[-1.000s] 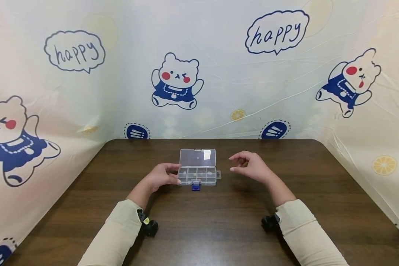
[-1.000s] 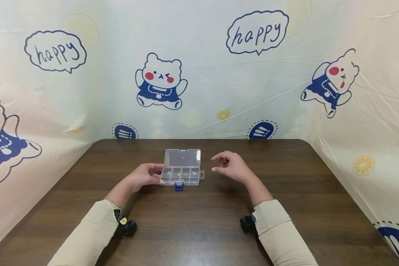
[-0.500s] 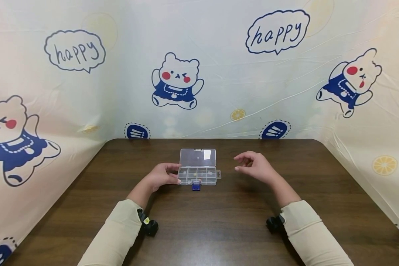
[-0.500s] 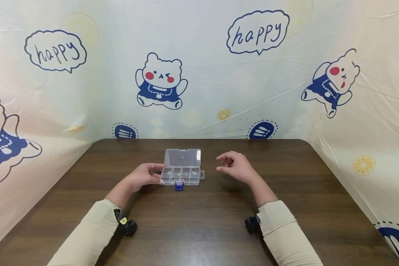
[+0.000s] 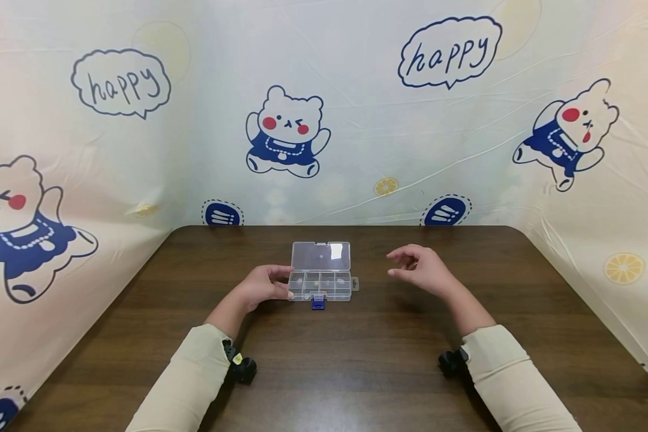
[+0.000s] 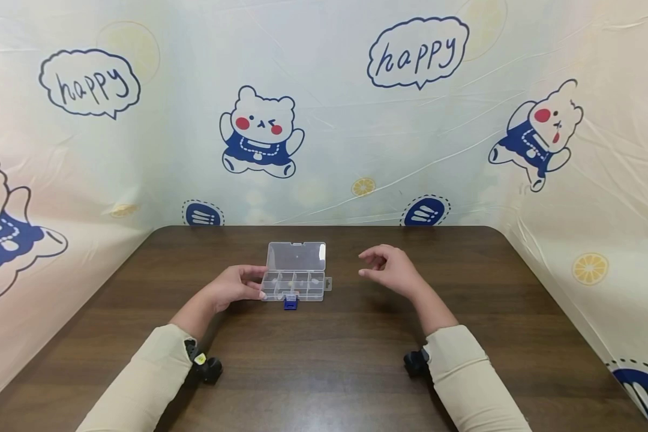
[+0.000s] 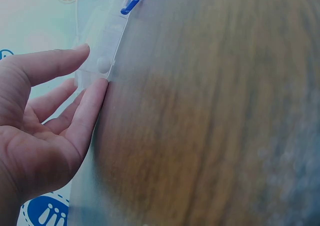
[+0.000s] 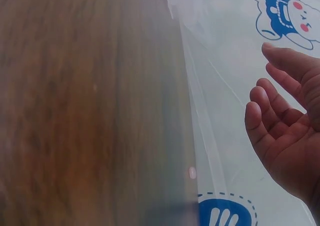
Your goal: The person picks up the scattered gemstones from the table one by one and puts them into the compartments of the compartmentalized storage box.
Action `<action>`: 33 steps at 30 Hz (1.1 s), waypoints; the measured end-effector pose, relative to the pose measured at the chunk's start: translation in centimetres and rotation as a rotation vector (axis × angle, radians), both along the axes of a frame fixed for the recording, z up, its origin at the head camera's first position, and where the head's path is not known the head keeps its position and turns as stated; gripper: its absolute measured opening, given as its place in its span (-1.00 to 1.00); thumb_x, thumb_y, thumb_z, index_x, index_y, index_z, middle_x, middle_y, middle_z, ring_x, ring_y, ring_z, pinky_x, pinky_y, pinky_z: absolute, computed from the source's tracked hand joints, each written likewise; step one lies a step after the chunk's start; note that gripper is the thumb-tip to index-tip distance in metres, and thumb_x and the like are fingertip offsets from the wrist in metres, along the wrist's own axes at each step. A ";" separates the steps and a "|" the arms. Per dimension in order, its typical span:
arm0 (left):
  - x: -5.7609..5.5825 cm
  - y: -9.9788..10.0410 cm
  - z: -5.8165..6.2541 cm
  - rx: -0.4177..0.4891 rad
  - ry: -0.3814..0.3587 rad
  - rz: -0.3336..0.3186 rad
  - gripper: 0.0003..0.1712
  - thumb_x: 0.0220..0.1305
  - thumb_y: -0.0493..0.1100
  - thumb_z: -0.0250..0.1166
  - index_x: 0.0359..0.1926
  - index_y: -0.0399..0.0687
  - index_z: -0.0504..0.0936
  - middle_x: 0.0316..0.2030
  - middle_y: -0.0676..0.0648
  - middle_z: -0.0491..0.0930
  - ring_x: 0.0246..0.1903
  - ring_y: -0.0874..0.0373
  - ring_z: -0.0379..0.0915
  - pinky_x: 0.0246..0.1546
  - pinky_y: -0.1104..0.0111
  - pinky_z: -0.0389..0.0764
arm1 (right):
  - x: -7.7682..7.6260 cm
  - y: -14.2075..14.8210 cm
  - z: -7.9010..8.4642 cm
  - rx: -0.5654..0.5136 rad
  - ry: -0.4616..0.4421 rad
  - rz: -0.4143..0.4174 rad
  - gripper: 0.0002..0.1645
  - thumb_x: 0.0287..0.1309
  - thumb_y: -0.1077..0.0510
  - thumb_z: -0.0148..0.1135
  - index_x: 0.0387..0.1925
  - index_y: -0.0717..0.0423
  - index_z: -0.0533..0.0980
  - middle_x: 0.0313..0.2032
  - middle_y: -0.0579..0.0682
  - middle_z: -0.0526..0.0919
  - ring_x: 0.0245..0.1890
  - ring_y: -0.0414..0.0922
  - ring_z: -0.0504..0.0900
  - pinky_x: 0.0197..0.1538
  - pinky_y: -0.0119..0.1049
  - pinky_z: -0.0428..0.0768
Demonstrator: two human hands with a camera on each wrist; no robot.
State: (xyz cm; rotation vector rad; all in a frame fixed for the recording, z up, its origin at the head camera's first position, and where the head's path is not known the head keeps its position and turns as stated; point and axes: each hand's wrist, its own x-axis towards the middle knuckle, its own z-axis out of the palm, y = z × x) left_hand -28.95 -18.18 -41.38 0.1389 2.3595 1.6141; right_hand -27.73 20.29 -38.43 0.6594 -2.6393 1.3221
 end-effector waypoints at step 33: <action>-0.2 -0.2 -0.2 -0.015 0.010 -0.011 -0.21 -0.04 -0.43 0.49 0.28 -0.23 0.46 0.13 -0.27 0.51 -0.16 0.00 0.59 -0.11 0.25 0.65 | -2.3 5.6 -0.6 0.089 -0.047 -0.098 -0.63 0.07 0.13 0.46 -0.07 0.15 0.64 -0.19 0.14 0.64 -0.26 0.00 0.52 -0.30 -0.28 0.59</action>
